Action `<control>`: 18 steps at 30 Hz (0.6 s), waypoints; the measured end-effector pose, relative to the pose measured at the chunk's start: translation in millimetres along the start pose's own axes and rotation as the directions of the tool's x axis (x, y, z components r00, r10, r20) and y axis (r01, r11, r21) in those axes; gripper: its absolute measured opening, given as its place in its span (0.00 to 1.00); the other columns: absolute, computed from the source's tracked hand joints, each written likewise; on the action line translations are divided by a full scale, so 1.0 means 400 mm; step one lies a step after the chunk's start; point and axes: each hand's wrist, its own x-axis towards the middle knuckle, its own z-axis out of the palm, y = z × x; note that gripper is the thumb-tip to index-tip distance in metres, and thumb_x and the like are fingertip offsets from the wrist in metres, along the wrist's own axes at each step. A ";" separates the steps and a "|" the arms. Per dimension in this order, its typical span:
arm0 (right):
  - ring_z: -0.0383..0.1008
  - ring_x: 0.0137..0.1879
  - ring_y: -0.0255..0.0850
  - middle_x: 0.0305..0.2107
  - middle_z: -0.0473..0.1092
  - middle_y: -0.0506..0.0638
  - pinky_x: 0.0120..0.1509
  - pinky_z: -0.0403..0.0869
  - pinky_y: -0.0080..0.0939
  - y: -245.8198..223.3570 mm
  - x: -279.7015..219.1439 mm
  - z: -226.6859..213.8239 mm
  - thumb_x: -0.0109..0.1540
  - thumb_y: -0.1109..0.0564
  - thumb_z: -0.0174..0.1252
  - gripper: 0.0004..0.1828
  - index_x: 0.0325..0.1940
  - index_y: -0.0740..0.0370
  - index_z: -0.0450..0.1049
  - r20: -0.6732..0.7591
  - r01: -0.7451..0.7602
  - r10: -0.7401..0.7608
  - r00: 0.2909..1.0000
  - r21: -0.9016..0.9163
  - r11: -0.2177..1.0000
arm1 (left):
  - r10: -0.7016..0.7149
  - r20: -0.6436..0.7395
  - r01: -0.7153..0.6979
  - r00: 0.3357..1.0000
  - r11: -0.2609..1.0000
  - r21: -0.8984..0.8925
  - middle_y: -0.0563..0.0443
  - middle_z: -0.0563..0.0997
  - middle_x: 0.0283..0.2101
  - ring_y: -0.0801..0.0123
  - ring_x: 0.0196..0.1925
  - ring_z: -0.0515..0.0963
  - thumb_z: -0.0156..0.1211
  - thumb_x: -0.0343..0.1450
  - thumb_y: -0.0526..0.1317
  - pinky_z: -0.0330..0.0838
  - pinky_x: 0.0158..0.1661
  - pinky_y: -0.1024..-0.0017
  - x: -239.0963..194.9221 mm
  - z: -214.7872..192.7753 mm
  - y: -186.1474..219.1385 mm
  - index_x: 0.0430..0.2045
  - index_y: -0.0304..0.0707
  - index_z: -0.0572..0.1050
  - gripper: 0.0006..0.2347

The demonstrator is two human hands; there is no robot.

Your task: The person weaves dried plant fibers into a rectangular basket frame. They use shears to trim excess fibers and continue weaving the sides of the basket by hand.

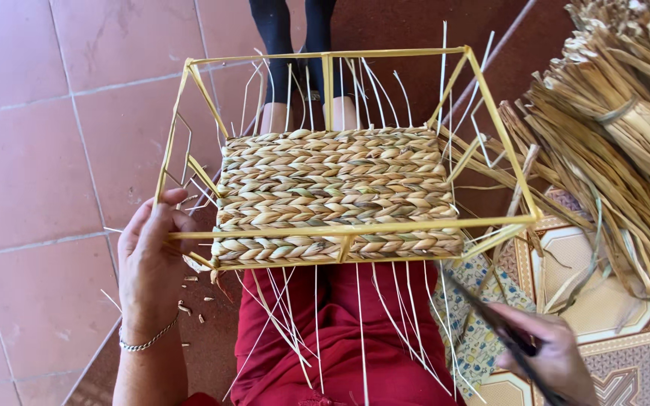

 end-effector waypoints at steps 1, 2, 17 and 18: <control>0.66 0.21 0.32 0.23 0.73 0.52 0.20 0.62 0.34 0.022 -0.028 -0.016 0.51 0.42 0.71 0.39 0.62 0.62 0.73 -0.108 0.039 -0.018 0.994 0.193 0.980 | 0.016 0.026 -0.013 1.000 0.997 -0.078 0.51 0.71 0.31 0.78 0.29 0.68 0.53 0.80 0.39 0.62 0.31 0.82 -0.007 0.006 0.005 0.53 0.25 0.75 0.13; 0.67 0.21 0.35 0.27 0.74 0.57 0.18 0.62 0.34 0.048 -0.035 -0.018 0.55 0.42 0.71 0.38 0.63 0.64 0.71 -0.213 0.097 -0.017 0.977 0.374 0.922 | 0.031 0.048 -0.023 0.998 0.988 -0.156 0.54 0.70 0.30 0.82 0.27 0.67 0.54 0.79 0.35 0.60 0.29 0.86 -0.019 0.011 0.006 0.52 0.24 0.76 0.12; 0.67 0.31 0.31 0.38 0.73 0.51 0.35 0.65 0.31 -0.054 -0.001 0.041 0.68 0.29 0.58 0.42 0.69 0.69 0.68 -0.704 0.465 -0.107 0.702 0.340 0.817 | 0.367 0.000 -0.353 0.930 0.894 -0.276 0.43 0.78 0.27 0.70 0.28 0.73 0.54 0.69 0.28 0.68 0.39 0.72 -0.334 -0.096 -0.156 0.49 0.16 0.75 0.15; 0.68 0.35 0.31 0.42 0.73 0.51 0.37 0.65 0.31 -0.061 -0.011 0.043 0.68 0.30 0.58 0.42 0.70 0.68 0.68 -0.712 0.476 -0.125 0.691 0.317 0.820 | 0.384 0.012 -0.361 0.923 0.879 -0.313 0.44 0.76 0.25 0.72 0.25 0.72 0.54 0.69 0.27 0.66 0.37 0.73 -0.345 -0.091 -0.160 0.48 0.15 0.75 0.14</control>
